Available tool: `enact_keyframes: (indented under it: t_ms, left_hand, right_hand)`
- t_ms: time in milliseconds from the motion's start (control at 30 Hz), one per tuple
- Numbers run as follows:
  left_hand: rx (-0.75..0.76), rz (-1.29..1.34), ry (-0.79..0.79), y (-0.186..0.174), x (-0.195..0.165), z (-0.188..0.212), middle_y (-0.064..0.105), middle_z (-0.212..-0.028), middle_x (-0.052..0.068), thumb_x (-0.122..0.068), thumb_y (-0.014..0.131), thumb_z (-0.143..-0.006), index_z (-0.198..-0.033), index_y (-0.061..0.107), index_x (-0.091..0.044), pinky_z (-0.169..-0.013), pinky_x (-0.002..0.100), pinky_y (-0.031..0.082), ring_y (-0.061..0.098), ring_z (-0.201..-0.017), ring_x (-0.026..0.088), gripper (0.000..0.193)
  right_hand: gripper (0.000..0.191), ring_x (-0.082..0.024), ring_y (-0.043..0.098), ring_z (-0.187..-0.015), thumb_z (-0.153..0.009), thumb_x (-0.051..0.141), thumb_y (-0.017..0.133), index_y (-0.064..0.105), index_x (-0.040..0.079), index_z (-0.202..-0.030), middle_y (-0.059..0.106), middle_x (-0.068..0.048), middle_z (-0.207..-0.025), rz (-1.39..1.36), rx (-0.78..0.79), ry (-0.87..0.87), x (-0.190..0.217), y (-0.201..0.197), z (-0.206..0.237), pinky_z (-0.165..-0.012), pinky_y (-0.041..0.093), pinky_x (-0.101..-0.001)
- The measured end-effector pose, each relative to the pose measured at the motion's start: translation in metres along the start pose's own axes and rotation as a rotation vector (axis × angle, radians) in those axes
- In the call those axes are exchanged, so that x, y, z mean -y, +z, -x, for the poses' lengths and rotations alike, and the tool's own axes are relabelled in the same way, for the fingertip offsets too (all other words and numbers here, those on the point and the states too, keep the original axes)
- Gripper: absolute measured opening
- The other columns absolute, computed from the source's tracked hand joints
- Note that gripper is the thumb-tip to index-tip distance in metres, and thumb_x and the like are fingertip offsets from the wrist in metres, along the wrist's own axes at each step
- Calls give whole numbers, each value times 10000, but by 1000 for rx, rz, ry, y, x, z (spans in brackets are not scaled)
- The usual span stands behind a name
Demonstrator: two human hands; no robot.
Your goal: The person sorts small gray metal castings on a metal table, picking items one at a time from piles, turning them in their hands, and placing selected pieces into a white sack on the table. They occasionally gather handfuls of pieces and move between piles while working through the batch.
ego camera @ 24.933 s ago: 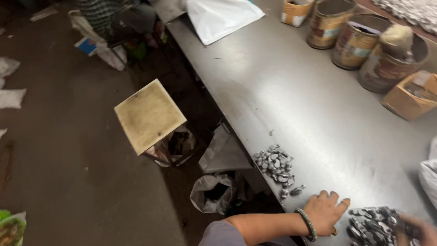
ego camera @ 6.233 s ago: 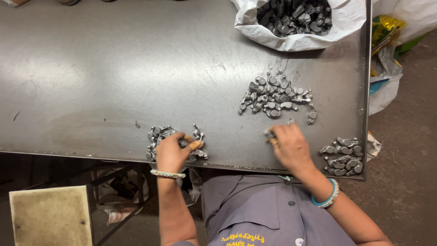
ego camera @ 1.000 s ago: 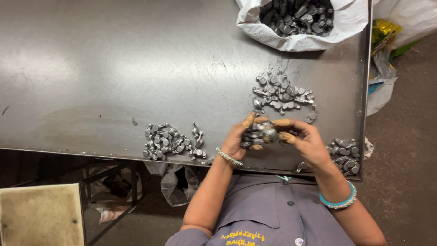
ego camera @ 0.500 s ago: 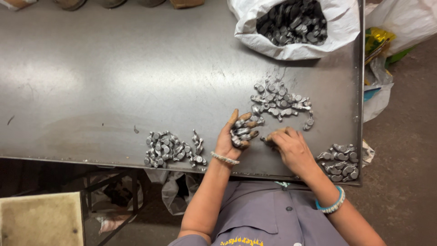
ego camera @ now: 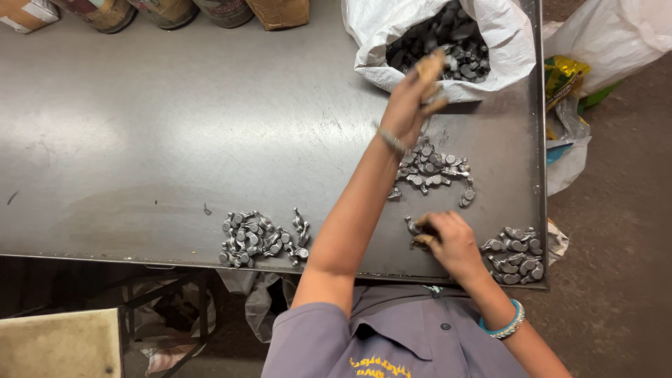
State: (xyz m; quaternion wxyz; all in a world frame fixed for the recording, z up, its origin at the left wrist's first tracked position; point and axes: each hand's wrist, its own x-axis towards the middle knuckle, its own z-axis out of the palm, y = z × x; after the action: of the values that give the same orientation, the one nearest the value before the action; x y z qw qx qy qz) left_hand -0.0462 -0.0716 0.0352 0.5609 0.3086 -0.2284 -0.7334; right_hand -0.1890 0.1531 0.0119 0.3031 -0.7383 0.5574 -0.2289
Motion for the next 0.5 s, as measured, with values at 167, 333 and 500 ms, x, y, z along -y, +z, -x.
enact_keyframes:
  t_ms: [167, 333, 500]
  left_hand:
    - [-79, -263, -6, -52, 30, 99, 735, -1109, 53, -116, 749, -904, -1275, 695, -10, -792, 251, 575, 687, -947, 110, 390]
    - [-161, -391, -38, -69, 53, 172, 743, -1024, 65, -89, 793, -899, -1166, 754, 0, -761, 259, 548, 664, -881, 114, 284]
    - [-88, -344, -27, -69, 77, 205, 743, -1083, 60, -58, 731, -939, -1208, 715, 7, -799, 252, 574, 686, -933, 109, 277]
  right_hand:
    - [364, -158, 652, -826, -851, 84, 775, 655, 43, -1193, 712, -81, -961, -1056, 65, 336, -43, -2, 3, -682, 536, -304]
    - [289, -209, 666, -829, -953, 103, 681, 666, 18, -1229, 713, -134, -997, -1754, 124, 545, -83, -2, 10, -633, 526, -305]
    - [225, -207, 674, -829, -1010, 91, 610, 650, -1, -1211, 707, -126, -981, -1735, 56, 606, -92, 3, 10, -676, 558, -329]
